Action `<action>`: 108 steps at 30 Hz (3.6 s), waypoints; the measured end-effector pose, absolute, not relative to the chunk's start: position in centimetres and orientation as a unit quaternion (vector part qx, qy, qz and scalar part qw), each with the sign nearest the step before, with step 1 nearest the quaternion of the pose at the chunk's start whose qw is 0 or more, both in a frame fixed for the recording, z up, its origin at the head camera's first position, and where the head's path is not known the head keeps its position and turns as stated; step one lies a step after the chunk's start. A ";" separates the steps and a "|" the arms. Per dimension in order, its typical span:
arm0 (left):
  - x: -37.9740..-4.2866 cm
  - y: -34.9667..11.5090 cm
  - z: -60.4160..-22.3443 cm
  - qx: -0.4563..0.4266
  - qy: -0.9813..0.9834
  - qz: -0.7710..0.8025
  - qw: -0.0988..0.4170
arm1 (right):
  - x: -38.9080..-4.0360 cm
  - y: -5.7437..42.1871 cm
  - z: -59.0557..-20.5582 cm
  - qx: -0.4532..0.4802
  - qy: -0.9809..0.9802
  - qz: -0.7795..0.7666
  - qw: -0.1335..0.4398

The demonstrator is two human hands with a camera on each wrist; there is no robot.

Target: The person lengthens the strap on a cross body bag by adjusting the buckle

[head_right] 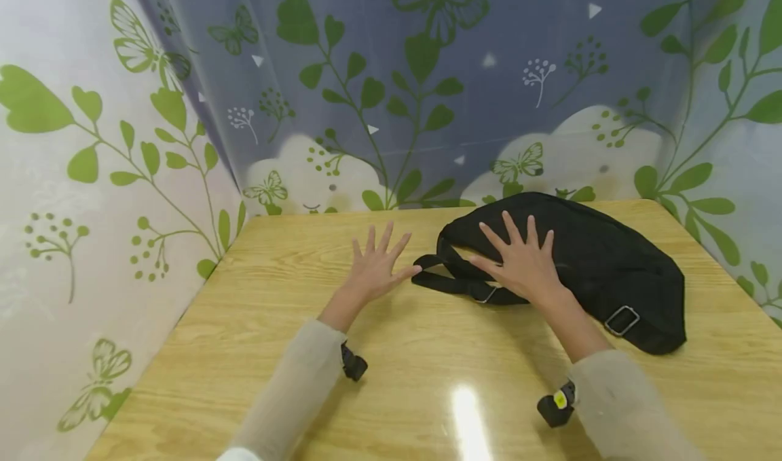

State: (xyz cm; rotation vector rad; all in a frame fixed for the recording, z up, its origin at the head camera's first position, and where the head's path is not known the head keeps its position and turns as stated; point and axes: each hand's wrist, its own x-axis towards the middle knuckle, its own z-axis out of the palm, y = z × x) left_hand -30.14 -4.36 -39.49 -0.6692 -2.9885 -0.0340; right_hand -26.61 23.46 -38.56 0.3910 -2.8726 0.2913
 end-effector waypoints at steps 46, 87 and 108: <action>-34.8 3.3 -46.3 -0.298 -0.944 0.090 0.108 | -23.1 32.9 -45.0 0.029 -0.992 0.123 0.011; -29.1 -4.9 -45.0 -0.271 -0.946 0.011 0.176 | -23.5 29.1 -45.5 0.143 -0.969 0.057 0.194; -29.6 -5.1 -46.7 -0.232 -0.966 -0.005 0.113 | -22.5 30.8 -46.8 0.058 -0.977 0.091 0.183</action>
